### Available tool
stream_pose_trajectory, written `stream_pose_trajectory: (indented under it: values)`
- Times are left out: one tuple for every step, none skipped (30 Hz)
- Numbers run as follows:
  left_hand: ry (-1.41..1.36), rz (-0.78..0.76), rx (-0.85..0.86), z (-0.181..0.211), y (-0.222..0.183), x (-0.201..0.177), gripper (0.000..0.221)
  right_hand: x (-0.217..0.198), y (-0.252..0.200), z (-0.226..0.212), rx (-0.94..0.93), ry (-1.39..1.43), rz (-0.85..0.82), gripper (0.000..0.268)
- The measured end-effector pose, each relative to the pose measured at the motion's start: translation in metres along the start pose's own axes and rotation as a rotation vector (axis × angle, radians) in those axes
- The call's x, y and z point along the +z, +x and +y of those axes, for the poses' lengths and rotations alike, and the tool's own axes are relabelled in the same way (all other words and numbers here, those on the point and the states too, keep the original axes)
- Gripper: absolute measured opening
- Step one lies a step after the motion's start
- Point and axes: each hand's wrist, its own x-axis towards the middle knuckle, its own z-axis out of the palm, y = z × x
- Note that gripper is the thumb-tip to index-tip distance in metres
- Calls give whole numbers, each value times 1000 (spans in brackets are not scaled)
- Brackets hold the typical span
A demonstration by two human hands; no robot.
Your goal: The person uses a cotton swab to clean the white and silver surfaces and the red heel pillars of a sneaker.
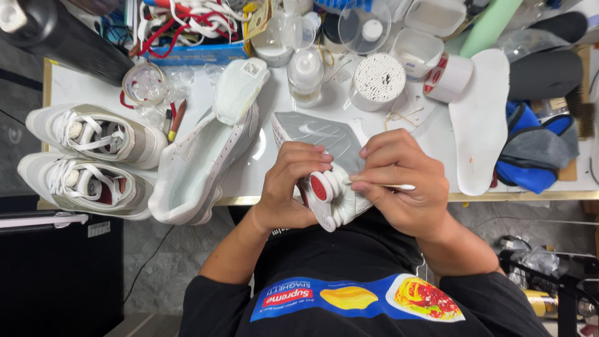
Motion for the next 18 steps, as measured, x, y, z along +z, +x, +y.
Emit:
stream_pose_trajectory:
  values:
    - [5,5,1,0,1,0,65,0,1,0,-25,4,-19,16]
    - [11,11,-5,3,1,0,65,-1,1,-1,-46,12,-41,16]
    - [16,16,-11,4,2,1,64,-1,2,0,-66,20,-63,15]
    - [18,22,-13,6,0,2,64,0,0,-1,-56,15,-52,16]
    - [21,27,-14,7,-1,2,63,0,-1,-2,-46,10,-42,16]
    - [25,32,-14,7,-1,2,63,1,-1,-2,-38,6,-30,16]
    - [28,30,-13,7,-1,2,63,2,-2,-1,-30,8,-24,16]
    - [32,28,-15,7,-2,2,63,3,-2,-1,-20,12,-18,17]
    - [35,26,-17,6,-3,1,63,4,-3,-1,-11,15,-12,17]
    - [29,24,-11,5,-4,1,63,3,-3,-1,-15,17,-21,16]
    - [22,22,-6,5,-5,0,63,2,-4,-1,-20,19,-30,16]
    - [15,18,2,4,-6,0,63,2,-5,-1,-25,19,-36,16]
    - [10,27,3,4,-9,0,62,2,-6,-1,-33,27,-47,15]
    - [3,36,6,3,-10,1,61,0,-6,-1,-41,31,-57,15]
    - [-4,44,8,1,-10,2,60,0,-4,0,-49,36,-67,15]
    - [1,50,7,1,-12,4,59,0,-5,0,-42,37,-69,15]
    - [6,55,6,1,-14,5,59,-1,-5,0,-36,39,-71,16]
    - [10,61,6,1,-15,7,58,-1,-4,-1,-30,38,-73,16]
